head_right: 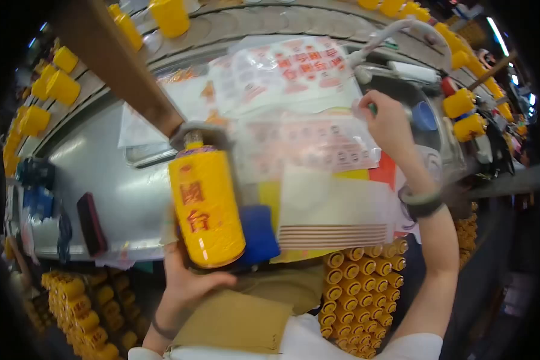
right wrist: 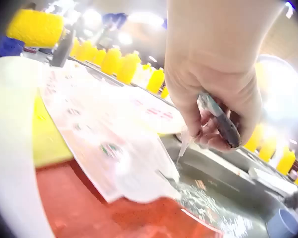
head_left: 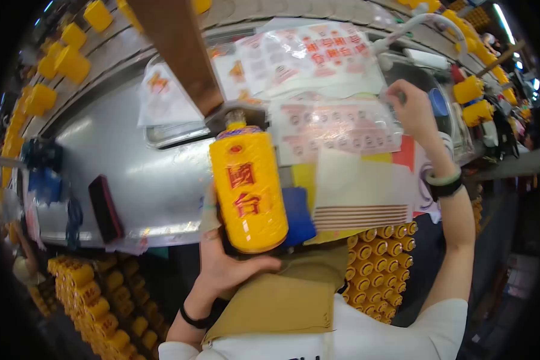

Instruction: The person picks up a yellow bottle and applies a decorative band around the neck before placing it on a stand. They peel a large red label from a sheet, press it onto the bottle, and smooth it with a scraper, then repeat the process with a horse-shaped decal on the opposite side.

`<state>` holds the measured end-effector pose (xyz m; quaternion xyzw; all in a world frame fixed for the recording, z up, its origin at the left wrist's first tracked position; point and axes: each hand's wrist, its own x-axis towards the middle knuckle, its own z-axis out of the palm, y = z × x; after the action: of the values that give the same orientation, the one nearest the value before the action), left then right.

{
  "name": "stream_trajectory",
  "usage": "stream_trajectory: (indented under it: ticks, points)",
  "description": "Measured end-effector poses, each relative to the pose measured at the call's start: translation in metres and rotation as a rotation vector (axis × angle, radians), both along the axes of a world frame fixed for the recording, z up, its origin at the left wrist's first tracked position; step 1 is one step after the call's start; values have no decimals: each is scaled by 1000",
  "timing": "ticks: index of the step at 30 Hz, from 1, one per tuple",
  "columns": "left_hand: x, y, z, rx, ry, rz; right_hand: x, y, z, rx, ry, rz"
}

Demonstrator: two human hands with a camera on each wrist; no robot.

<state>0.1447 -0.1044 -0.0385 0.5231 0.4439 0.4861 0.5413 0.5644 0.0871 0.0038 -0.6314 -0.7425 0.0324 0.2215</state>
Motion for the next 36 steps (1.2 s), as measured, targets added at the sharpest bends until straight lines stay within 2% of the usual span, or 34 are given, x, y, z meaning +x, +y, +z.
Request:
stream_trajectory:
  ticks: [1, 3, 7, 11, 15, 17, 19, 24, 26, 27, 29, 30, 31, 34, 36]
  points:
    - [1, -1, -4, -13, 108, 31, -30, -14, 18, -18, 54, 57]
    - [2, -2, -11, 16, 64, 141, -78, -40, 40, -19, 91, 191]
    - [-1, -3, -3, 117, 138, 102, -148, -87, 75, -136, 135, 480]
    - [1, -3, -5, 109, 88, 107, -187, -109, 104, -333, 123, 884]
    - [0, -4, -5, 141, 181, 103, -217, -119, 89, -346, 33, 991]
    - [-1, -3, 3, 127, 178, 86, -226, -117, 82, -297, -119, 943]
    - [-2, 1, 18, 53, 102, -18, -230, -117, 73, -246, -82, 920]
    - [2, 1, 22, 17, -45, -45, -233, -120, 66, -192, 5, 861]
    - [5, 1, 23, 1, -102, -37, -230, -120, 64, -99, 22, 704]
    - [6, 1, 30, -64, -169, -29, -227, -120, 61, -103, 21, 703]
    - [5, 2, 32, -132, -240, -17, -218, -119, 49, -143, 372, 459]
    - [2, 2, 31, -104, -239, -34, -215, -124, 42, -187, 480, 407]
    - [0, 2, 30, -76, -238, -51, -216, -129, 36, -192, 479, 408]
    - [1, 3, 28, -89, -230, -29, -220, -147, 23, -550, 995, 142]
    - [3, 2, 28, -115, -234, -23, -226, -154, 13, -594, 1046, 96]
